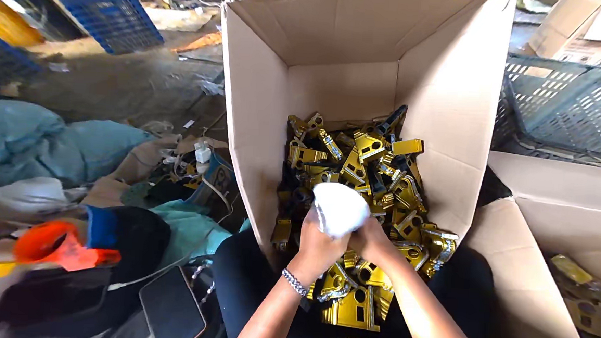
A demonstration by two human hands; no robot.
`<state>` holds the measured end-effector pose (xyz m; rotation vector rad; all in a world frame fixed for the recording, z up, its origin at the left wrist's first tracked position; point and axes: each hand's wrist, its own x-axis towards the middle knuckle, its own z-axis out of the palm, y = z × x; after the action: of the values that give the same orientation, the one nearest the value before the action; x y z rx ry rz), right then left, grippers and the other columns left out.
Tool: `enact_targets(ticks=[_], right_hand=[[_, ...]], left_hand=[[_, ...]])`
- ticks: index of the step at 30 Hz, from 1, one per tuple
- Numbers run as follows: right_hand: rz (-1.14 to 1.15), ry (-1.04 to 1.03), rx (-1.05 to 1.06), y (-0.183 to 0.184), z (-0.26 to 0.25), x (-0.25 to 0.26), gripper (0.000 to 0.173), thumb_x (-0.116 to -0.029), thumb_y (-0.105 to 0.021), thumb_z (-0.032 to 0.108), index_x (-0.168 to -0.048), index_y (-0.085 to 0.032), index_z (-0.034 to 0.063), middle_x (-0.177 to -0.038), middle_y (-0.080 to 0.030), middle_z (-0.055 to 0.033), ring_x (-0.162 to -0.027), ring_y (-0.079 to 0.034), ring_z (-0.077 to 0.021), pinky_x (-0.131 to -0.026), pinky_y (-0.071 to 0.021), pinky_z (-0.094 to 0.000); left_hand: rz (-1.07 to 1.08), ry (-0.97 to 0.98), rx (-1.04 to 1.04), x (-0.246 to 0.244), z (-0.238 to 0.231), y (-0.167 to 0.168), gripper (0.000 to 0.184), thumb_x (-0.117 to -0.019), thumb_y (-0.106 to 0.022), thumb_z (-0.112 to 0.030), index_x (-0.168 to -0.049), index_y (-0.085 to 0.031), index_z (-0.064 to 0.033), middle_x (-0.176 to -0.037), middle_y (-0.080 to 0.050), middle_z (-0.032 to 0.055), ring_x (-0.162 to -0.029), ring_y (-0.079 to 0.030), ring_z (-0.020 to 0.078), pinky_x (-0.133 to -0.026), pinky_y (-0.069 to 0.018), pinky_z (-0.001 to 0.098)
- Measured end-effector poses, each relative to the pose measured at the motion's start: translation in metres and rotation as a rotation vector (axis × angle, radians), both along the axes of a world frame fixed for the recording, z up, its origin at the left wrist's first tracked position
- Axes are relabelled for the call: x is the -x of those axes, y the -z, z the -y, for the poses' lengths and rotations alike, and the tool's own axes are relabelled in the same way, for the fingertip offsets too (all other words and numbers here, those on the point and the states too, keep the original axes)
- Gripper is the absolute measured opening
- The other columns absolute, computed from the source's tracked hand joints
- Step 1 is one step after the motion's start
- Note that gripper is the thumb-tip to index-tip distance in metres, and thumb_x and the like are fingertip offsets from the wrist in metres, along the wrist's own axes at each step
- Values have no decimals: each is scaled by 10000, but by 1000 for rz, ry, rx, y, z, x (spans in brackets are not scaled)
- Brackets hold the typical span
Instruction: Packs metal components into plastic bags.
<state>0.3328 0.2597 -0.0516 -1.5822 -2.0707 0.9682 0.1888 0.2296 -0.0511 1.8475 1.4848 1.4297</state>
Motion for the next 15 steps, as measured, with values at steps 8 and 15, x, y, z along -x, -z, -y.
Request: enact_targets(ticks=[8, 15], right_hand=[[-906, 211, 205, 12, -1, -3, 656, -875, -710, 174, -1462, -480, -7, -1244, -641, -132, -1045, -646, -122, -878, -553, -283], [-675, 342, -36, 19, 11, -9, 719, -839, -720, 142, -1463, -446, -88, -1419, -524, -254, -1219, -600, -219, -954, -551, -313]], left_hand=[[214, -204, -42, -11, 9, 15, 691, -717, -868, -160, -1181, -546, 238, -1071, -697, 255, -1038, -693, 180, -974, -543, 307], [149, -41, 45, -22, 30, 6, 651, -681, -852, -116, -1140, -558, 240, -1027, -702, 242, -1008, -693, 152, -948, -541, 275]])
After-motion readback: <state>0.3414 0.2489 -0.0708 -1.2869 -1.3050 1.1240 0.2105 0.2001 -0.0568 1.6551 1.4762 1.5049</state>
